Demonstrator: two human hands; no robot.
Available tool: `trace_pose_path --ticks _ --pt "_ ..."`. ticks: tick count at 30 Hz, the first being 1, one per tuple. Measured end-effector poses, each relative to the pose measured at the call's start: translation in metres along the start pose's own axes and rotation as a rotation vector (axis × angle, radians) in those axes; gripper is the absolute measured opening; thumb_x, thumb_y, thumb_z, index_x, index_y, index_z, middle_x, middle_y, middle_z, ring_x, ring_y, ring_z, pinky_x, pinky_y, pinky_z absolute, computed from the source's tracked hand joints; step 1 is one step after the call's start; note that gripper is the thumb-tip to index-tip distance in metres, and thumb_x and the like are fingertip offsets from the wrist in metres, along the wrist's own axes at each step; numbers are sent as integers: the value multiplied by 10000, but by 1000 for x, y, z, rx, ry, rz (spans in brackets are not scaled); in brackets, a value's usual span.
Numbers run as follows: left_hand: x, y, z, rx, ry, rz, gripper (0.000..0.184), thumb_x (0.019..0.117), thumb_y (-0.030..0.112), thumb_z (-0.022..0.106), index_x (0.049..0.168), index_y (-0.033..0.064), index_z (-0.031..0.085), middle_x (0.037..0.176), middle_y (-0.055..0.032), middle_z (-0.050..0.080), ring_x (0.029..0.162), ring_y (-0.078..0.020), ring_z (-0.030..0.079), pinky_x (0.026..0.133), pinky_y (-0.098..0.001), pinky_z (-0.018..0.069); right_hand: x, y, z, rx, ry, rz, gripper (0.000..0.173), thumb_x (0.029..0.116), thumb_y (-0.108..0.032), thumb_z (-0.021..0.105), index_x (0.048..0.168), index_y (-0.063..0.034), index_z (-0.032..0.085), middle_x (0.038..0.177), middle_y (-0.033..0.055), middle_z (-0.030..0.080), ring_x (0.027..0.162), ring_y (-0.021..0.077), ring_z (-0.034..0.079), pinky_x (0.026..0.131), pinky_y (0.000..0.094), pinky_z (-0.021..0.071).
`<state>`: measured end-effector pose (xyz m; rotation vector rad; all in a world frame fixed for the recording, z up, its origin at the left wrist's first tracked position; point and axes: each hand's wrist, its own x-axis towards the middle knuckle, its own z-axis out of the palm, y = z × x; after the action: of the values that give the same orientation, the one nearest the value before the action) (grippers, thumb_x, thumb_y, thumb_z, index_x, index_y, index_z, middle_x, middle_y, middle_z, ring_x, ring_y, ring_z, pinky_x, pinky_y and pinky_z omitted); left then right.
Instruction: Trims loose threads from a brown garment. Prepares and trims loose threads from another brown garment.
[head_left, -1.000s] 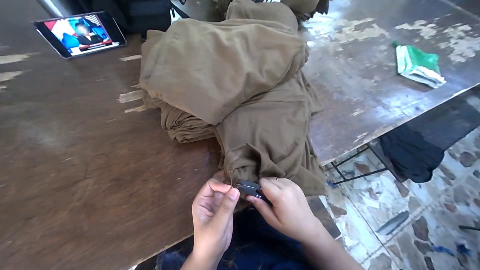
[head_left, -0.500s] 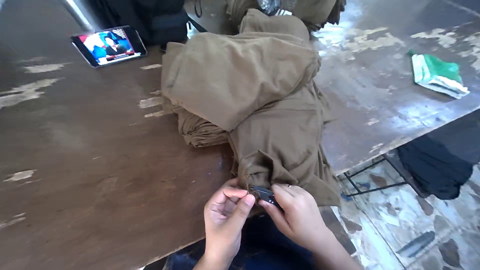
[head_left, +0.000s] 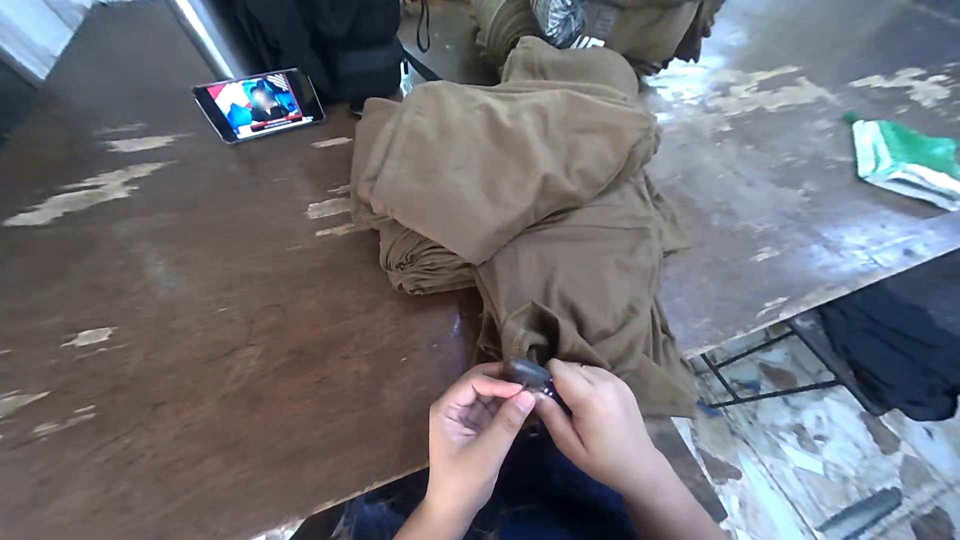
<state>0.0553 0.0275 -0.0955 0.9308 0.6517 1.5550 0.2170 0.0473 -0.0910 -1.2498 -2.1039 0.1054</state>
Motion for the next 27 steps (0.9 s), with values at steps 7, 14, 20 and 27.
trace_pose_path --ticks 7,14,20,27 --pt "2 -14 -3 196 9 191 412 809 -37 815 1181 116 726 1217 12 702 1074 -86 694 930 -266 599 -8 9 -7 201 -29 106 461 1078 -438 432 853 -63 579 647 10 499 586 79 507 540 241 427" --pt "3 -15 0 296 83 245 88 969 84 682 1024 76 750 1092 36 733 948 -4 690 823 -165 582 -26 16 -4 249 -6 85 420 1051 -438 523 843 -75 554 661 10 494 610 70 490 587 218 423" --pt "-2 -8 -1 113 123 110 102 984 193 681 972 117 748 1055 -14 754 950 -78 717 843 -250 601 -27 11 -5 141 -14 27 408 1038 -433 550 810 -96 574 678 25 535 638 122 540 617 269 463" --pt "-4 -4 -2 114 14 159 86 946 128 723 1010 86 763 1127 -31 743 992 -67 712 853 -211 597 -19 -5 -2 49 -6 37 451 1055 -454 481 793 -99 576 630 13 516 574 131 524 543 281 434"
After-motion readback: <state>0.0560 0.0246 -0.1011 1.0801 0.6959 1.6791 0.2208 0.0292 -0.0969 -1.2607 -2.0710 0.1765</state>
